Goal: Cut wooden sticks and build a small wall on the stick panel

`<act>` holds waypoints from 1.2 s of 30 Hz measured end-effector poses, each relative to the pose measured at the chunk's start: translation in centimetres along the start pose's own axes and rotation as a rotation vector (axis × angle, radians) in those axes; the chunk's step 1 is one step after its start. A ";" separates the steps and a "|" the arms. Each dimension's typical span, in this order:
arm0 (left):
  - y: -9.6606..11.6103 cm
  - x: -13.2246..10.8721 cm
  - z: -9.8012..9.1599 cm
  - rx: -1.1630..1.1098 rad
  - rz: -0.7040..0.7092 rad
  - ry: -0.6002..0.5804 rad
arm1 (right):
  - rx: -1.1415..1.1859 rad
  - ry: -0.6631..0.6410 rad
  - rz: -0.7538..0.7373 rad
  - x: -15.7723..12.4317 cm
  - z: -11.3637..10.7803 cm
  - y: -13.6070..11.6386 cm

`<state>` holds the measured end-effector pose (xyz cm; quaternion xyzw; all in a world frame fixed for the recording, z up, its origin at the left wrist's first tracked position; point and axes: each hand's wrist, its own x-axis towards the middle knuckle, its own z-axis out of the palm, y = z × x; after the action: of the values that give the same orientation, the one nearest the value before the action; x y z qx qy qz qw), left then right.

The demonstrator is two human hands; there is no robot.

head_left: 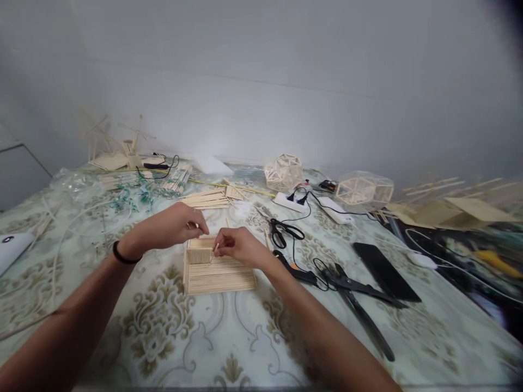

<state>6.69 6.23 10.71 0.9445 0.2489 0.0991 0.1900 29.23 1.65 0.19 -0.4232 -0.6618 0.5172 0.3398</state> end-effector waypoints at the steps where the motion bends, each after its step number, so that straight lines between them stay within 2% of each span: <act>1: 0.0 0.1 0.1 -0.001 -0.001 -0.012 | -0.004 -0.002 -0.001 0.0 0.1 0.0; 7: -0.3 0.3 0.8 -0.066 -0.005 -0.062 | -0.023 -0.014 0.006 0.3 0.6 -0.2; 15: 0.2 0.4 1.3 -0.035 -0.010 -0.123 | -0.108 -0.050 0.003 0.4 0.3 -0.6; 22: 0.3 0.7 2.2 -0.071 0.026 -0.106 | -0.166 -0.034 0.003 0.4 0.2 -0.9; 29: 0.4 0.7 2.2 -0.073 0.052 -0.148 | -0.168 -0.054 0.000 0.3 0.1 -1.0; 36: 0.4 0.8 2.3 -0.103 0.043 -0.131 | -0.178 -0.051 0.002 0.3 0.2 -0.8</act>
<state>8.17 5.60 8.89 0.9431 0.2100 0.0537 0.2522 28.75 1.74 0.89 -0.4390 -0.7132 0.4674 0.2834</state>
